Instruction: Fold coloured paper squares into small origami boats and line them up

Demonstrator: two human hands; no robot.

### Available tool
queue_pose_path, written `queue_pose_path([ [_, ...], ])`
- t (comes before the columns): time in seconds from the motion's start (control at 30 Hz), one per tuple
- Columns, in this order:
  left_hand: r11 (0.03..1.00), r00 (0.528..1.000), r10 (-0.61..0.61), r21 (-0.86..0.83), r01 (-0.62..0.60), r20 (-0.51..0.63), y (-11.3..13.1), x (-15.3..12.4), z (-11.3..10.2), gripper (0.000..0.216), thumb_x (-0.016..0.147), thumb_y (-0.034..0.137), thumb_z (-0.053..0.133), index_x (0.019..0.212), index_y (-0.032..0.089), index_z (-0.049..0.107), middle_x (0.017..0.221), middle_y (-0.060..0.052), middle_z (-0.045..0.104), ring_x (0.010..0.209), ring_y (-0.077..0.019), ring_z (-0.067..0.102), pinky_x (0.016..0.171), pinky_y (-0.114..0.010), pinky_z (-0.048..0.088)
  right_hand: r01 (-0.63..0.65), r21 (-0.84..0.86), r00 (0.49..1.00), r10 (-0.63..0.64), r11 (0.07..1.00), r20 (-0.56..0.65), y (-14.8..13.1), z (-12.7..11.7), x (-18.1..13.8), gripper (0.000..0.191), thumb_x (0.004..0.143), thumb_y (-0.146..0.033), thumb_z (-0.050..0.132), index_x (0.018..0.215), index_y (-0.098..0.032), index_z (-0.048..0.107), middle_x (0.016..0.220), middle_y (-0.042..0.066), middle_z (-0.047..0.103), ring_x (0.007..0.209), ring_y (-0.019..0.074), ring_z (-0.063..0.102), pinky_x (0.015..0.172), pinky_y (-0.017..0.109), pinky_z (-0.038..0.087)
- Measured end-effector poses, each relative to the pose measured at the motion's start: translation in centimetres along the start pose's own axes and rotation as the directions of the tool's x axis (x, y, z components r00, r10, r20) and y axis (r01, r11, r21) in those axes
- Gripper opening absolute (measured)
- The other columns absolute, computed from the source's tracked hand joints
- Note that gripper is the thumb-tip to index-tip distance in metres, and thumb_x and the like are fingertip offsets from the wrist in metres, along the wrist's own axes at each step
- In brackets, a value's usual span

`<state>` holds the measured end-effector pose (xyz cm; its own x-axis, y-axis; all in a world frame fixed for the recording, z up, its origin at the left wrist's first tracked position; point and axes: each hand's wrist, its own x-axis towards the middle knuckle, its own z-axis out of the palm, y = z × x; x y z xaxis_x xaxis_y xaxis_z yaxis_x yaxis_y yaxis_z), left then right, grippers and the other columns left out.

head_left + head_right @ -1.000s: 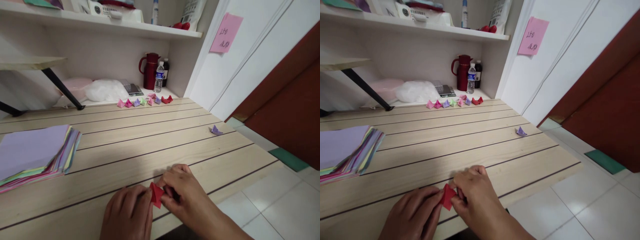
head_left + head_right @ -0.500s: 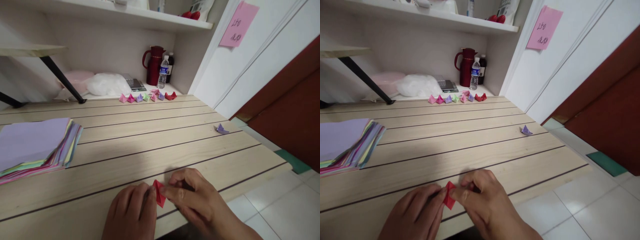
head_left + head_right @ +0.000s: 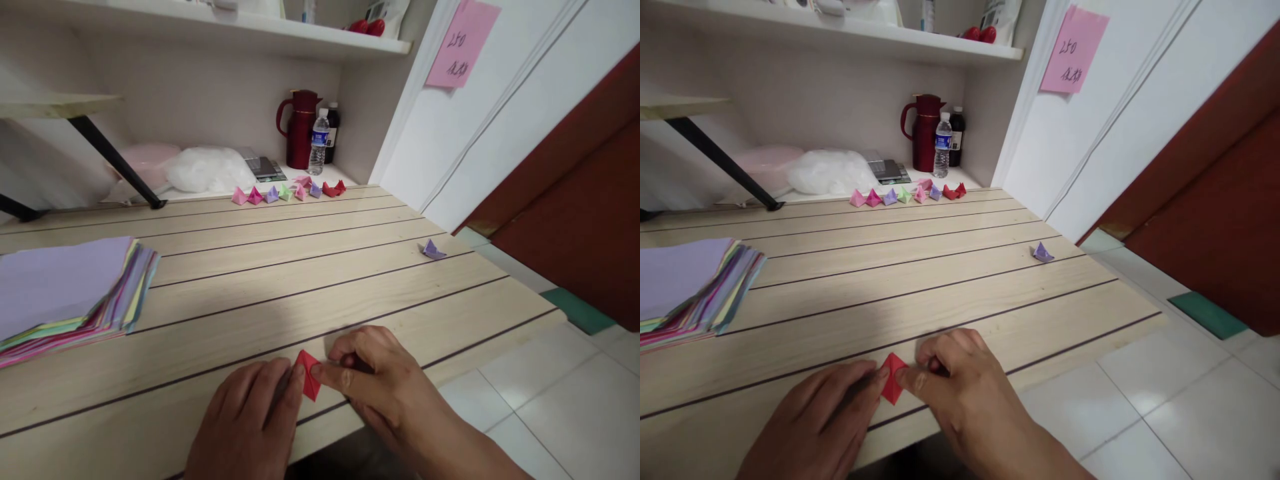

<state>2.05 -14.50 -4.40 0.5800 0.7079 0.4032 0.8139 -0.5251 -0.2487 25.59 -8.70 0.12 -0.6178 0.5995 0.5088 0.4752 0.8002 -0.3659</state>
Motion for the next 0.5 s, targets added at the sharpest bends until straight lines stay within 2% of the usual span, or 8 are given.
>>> queue_pose_path([
  [0.17, 1.0, 0.998, -0.011, 0.001, 0.011, -0.054, 0.0, -0.1, -0.5, 0.045, 0.088, 0.021, 0.05, 0.133, 0.023, 0.058, 0.128, -0.005, 0.067, 0.111, -0.0214, 0.063, 0.093, -0.034, 0.05, -0.028, -0.017, 1.0, 0.028, 0.999, 0.002, 0.0, 0.3, -0.4, 0.03, 0.095, -0.011, 0.049, 0.105, -0.025, 0.074, 0.087, 0.004, 0.063, 0.079, 0.0168, 0.053, 0.071, 0.033, 0.042],
  [0.3, 1.0, 0.992, -0.024, 0.006, 0.025, -0.125, 0.0, -0.6, -1.2, 0.049, 0.085, 0.016, 0.051, 0.133, 0.022, 0.059, 0.131, -0.007, 0.065, 0.116, -0.0223, 0.059, 0.099, -0.036, 0.043, -0.023, 0.004, 1.0, 0.023, 1.0, 0.018, 0.3, 0.4, -0.7, 0.035, 0.093, -0.007, 0.049, 0.111, -0.028, 0.072, 0.099, 0.006, 0.065, 0.082, 0.0174, 0.055, 0.073, 0.034, 0.043],
  [0.5, 0.999, 0.989, -0.022, 0.028, 0.026, -0.147, 0.2, -0.6, -1.8, 0.06, 0.082, 0.012, 0.048, 0.14, 0.026, 0.054, 0.146, 0.005, 0.056, 0.128, -0.0225, 0.05, 0.12, -0.038, 0.018, -0.006, 0.016, 1.0, 0.005, 1.0, 0.019, 0.4, 0.3, -0.7, 0.039, 0.093, -0.007, 0.05, 0.115, -0.031, 0.072, 0.106, 0.007, 0.066, 0.086, 0.0187, 0.057, 0.076, 0.036, 0.046],
])
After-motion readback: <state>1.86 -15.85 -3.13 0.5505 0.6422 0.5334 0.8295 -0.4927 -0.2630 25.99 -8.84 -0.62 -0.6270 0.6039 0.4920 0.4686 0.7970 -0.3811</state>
